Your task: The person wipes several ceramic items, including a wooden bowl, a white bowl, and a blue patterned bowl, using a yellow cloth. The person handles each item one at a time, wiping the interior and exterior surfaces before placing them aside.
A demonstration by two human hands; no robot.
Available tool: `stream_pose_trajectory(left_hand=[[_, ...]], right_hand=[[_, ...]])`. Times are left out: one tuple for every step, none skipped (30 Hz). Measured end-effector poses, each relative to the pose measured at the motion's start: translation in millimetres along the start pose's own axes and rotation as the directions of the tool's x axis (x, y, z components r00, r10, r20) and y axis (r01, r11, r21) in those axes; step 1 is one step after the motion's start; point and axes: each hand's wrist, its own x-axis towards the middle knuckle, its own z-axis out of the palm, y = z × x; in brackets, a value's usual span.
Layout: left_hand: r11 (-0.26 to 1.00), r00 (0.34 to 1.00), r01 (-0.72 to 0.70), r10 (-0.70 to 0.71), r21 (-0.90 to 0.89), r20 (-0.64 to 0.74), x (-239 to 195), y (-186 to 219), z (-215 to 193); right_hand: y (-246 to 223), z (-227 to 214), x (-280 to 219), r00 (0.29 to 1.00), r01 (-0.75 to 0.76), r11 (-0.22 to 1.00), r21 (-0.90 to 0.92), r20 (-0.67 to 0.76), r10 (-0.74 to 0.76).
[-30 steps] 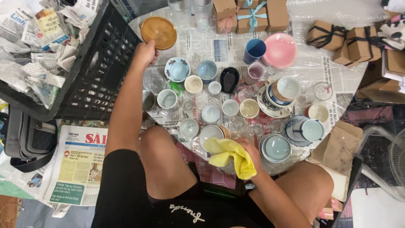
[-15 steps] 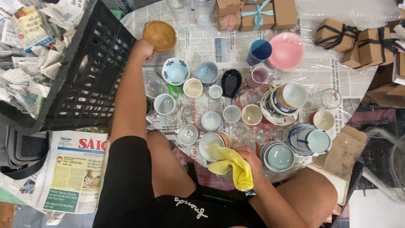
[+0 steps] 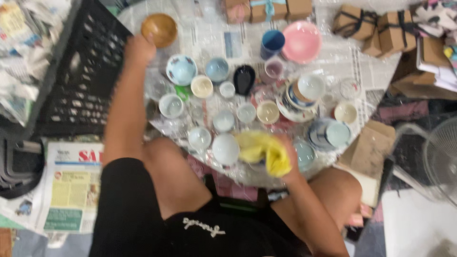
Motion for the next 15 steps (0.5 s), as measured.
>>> stream_pose_trajectory(left_hand=[[0.995,0.996,-0.087,0.086,0.047,0.012,-10.9,5.7,-20.2],[0.971,0.971,-0.237,0.235,-0.034,-0.052,-27.0,18.0,-47.8],[0.917,0.920,-0.385,0.372,-0.104,-0.126,-49.0,30.9,-74.4],[0.844,0.853,-0.513,0.481,-0.154,-0.203,-79.5,41.1,-98.3],[0.750,0.768,-0.632,0.574,-0.193,-0.283,-111.8,53.4,-117.0],[0.699,0.749,-0.662,0.612,-0.268,-0.254,-145.0,66.0,-130.4],[0.644,0.727,-0.683,0.648,-0.345,-0.228,-176.9,78.1,-140.5],[0.581,0.698,-0.695,0.686,-0.423,-0.205,-208.9,89.1,-147.0],[0.635,0.753,-0.614,0.650,-0.469,-0.106,-245.4,96.7,-150.5],[0.679,0.791,-0.537,0.612,-0.501,-0.018,-275.4,105.6,-152.1],[0.610,0.707,-0.658,0.702,-0.441,-0.086,-300.3,114.5,-150.6],[0.527,0.608,-0.764,0.781,-0.372,-0.142,-319.3,121.2,-147.2],[0.523,0.596,-0.758,0.798,-0.389,-0.090,-331.7,126.8,-142.0],[0.521,0.584,-0.750,0.811,-0.408,-0.037,-344.4,130.6,-134.2],[0.599,0.639,-0.705,0.768,-0.380,0.025,-358.1,133.2,-125.2]], right_hand=[[0.7,-6.3,-12.7,0.984,-0.168,0.982,0.082,-0.047,0.173],[3.2,-11.2,-19.4,0.938,-0.320,0.932,0.172,-0.085,0.337],[6.6,-15.5,-23.1,0.863,-0.454,0.850,0.266,-0.106,0.494],[9.4,-18.7,-27.6,0.848,-0.470,0.833,0.290,-0.112,0.518],[13.9,-22.1,-29.6,0.833,-0.486,0.816,0.314,-0.117,0.541],[18.3,-25.2,-32.9,0.813,-0.506,0.794,0.337,-0.120,0.569],[24.4,-27.3,-32.7,0.852,-0.432,0.865,0.257,-0.199,0.484],[28.2,-27.2,-34.8,0.880,-0.355,0.920,0.167,-0.271,0.389],[28.4,-25.3,-39.4,0.885,-0.307,0.909,0.281,-0.268,0.381],[29.0,-25.1,-37.0,0.892,-0.239,0.890,0.387,-0.274,0.359],[27.0,-26.2,-35.9,0.900,-0.208,0.900,0.382,-0.287,0.329],[23.8,-26.2,-34.7,0.906,-0.177,0.909,0.378,-0.298,0.300],[20.4,-25.7,-33.6,0.911,-0.146,0.916,0.374,-0.310,0.271],[17.5,-24.9,-33.0,0.913,-0.141,0.903,0.406,-0.300,0.278],[14.5,-23.9,-32.4,0.914,-0.137,0.889,0.437,-0.290,0.284]])
